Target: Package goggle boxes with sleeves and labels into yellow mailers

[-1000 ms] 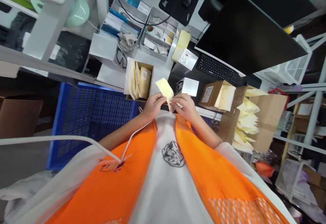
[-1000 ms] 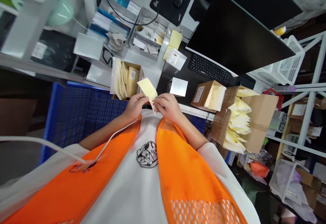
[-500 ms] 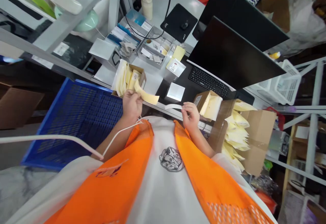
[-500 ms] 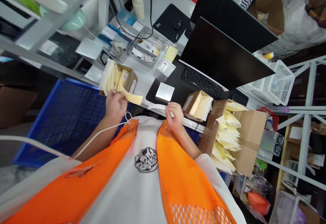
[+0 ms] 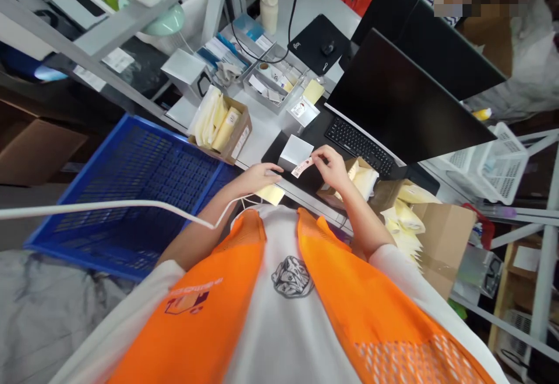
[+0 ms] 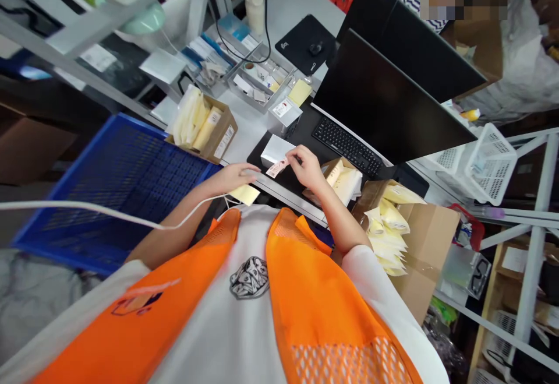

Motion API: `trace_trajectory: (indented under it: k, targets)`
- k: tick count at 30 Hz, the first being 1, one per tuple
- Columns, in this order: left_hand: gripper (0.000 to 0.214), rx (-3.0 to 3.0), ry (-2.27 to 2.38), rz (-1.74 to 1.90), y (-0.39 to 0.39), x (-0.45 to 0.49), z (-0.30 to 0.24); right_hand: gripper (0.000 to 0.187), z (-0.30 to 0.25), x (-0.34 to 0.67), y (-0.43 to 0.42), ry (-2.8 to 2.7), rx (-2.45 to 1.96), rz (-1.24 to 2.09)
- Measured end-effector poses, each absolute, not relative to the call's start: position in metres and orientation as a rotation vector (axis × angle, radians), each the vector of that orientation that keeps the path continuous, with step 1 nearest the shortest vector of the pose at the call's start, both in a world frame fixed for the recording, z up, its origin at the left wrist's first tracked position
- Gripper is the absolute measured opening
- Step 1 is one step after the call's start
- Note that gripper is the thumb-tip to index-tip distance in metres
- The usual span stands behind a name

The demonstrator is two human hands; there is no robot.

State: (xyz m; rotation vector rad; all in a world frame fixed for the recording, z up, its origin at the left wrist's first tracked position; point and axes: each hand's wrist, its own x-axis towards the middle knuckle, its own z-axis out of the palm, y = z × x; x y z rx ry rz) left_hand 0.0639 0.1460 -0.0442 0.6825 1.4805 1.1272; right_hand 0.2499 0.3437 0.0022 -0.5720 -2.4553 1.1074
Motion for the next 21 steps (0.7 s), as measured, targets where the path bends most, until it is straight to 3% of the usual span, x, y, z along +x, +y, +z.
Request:
trace_trajectory:
  k: [9,15,21]
  targets:
    - [0.036,0.777,1.606,1.199,0.192,0.083,-0.074,0.017,-0.020,0.220,0.368,-2.589,-0.599,1.238]
    - [0.036,0.803,1.779,1.056,0.199,0.082,-0.087,0.044,-0.050,0.198,0.382,-2.515,-0.898,1.407]
    - [0.026,0.648,2.125,1.064,0.216,0.083,-0.097,0.041,-0.072,0.161,0.403,-2.675,-0.995,1.369]
